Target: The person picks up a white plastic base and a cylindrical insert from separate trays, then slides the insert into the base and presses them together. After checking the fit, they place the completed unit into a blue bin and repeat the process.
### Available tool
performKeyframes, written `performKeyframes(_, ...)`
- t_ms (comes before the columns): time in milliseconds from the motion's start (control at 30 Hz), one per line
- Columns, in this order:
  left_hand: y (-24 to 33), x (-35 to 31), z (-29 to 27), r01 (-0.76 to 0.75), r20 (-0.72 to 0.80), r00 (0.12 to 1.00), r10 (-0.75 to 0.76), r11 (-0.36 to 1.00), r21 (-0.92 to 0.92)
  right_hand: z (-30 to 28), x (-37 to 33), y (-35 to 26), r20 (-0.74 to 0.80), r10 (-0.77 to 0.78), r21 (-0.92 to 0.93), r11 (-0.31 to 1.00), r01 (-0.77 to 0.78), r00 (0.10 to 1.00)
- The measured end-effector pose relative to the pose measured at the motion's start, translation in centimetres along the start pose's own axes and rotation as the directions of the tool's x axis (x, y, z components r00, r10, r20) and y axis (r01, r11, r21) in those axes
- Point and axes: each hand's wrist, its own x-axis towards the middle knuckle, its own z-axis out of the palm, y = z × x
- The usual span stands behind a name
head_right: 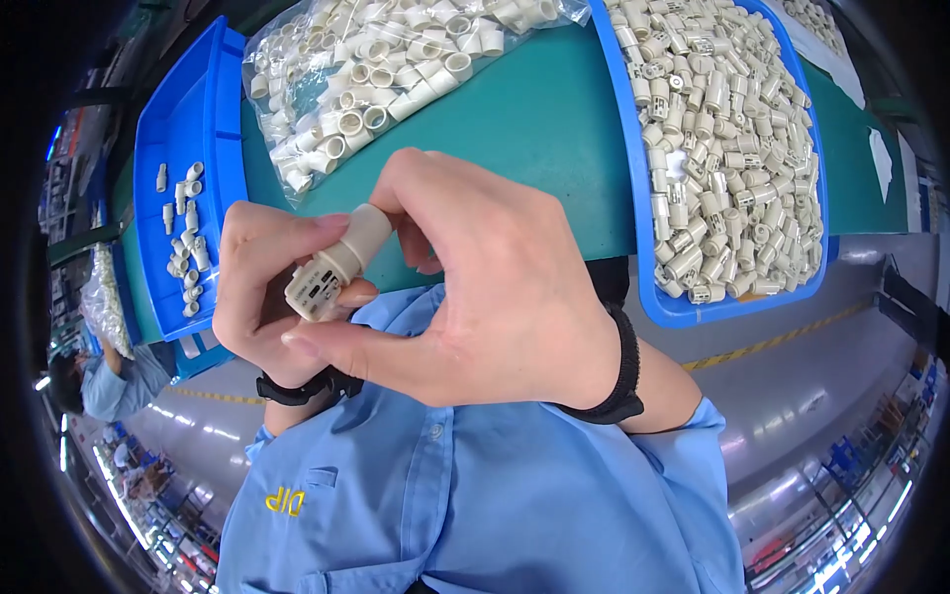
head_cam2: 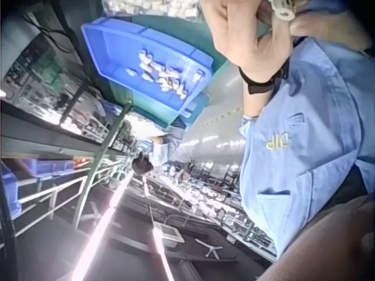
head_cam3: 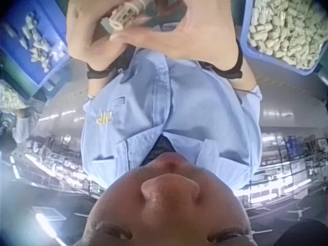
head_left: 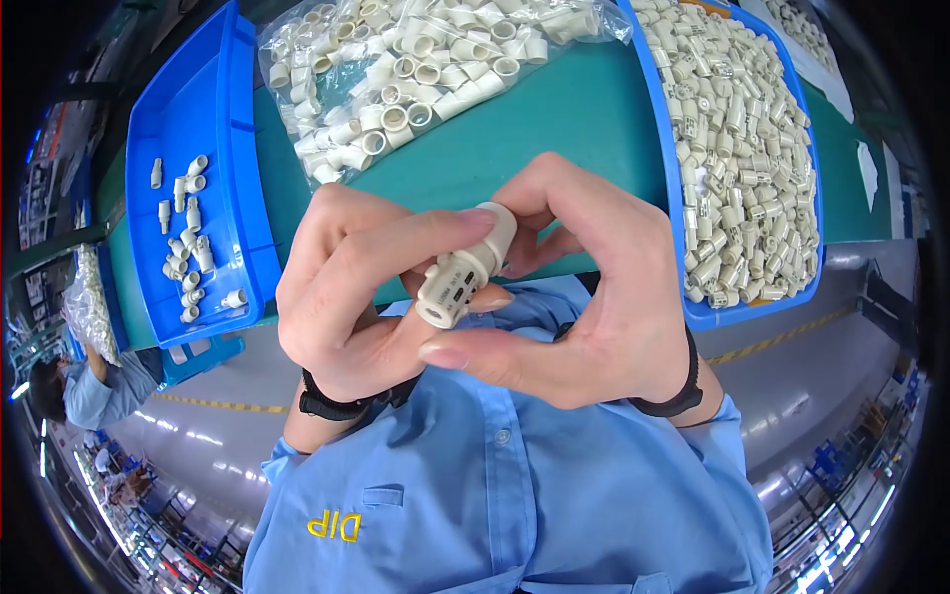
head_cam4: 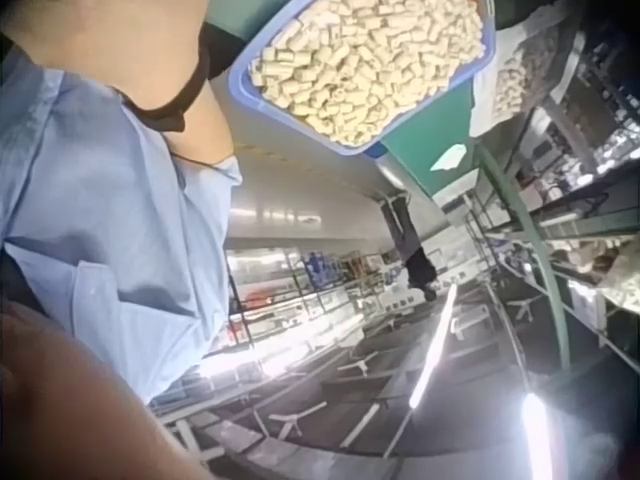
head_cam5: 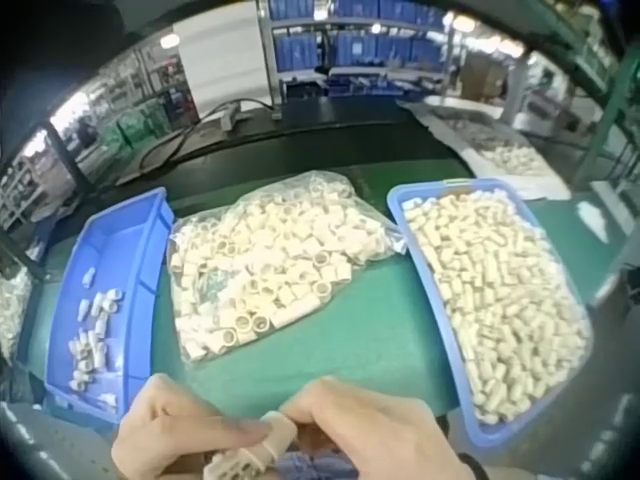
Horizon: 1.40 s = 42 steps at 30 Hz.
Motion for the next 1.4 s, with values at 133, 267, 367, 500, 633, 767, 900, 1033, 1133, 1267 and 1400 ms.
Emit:
performKeyframes(133,-0.3,0.3,0.1,-0.031,0.001,1.0,0.031,0.999,-0.023,0.3,0.1,0.2,-0.031,-0.044,-0.031,0.999,0.043,0.999)
performKeyframes(267,-0.1,0.0,0.5,0.0,-0.016,1.0,-0.001,0.999,-0.034,0.4,-0.2,0.3,-0.039,-0.02,-0.071,0.997,0.017,0.999)
performKeyframes(367,0.3,0.1,0.8,0.015,-0.012,1.0,-0.015,1.0,0.017,0.9,-0.4,0.6,-0.071,-0.002,-0.057,0.998,-0.002,0.997)
performKeyframes(500,0.0,0.0,0.7,-0.027,0.057,0.998,0.023,0.996,0.079,1.0,-0.7,1.6,-0.095,-0.012,0.004,1.0,0.012,0.995)
performKeyframes(633,-1.0,-0.7,0.3,0.031,0.092,0.995,-0.034,0.999,0.043,-0.2,-1.2,2.1,0.006,0.022,-0.011,1.0,-0.022,1.0)
performKeyframes(767,-1.0,-1.2,-1.1,0.187,0.07,0.979,-0.191,0.981,0.058,-2.9,-2.1,2.0,0.007,0.085,-0.015,0.996,-0.085,0.996)
performKeyframes(900,-2.2,-1.6,-1.2,0.282,0.061,0.957,-0.285,0.958,0.058,-5.2,-2.9,2.9,-0.103,0.137,-0.08,0.986,-0.145,0.985)
performKeyframes(1033,-2.2,-1.7,-1.6,0.321,0.08,0.942,-0.327,0.944,0.072,-7.5,-3.7,3.7,-0.179,0.097,-0.274,0.951,-0.144,0.979)
performKeyframes(1133,-1.9,-1.7,-2.3,0.388,0.081,0.919,-0.385,0.921,-0.03,-10.0,-4.2,5.0,-0.215,0.063,-0.477,0.864,-0.161,0.975)
performKeyframes(1267,-1.9,-2.1,-4.9,0.479,0.026,0.874,-0.485,0.851,-0.215,-12.3,-4.8,6.5,-0.268,0.037,-0.71,0.667,-0.224,0.963)
performKeyframes(1400,-2.6,-2.5,-8.4,0.462,-0.124,0.868,-0.481,0.873,-0.155,-12.9,-4.9,7.3,-0.25,0.14,-0.724,0.63,-0.281,0.958)
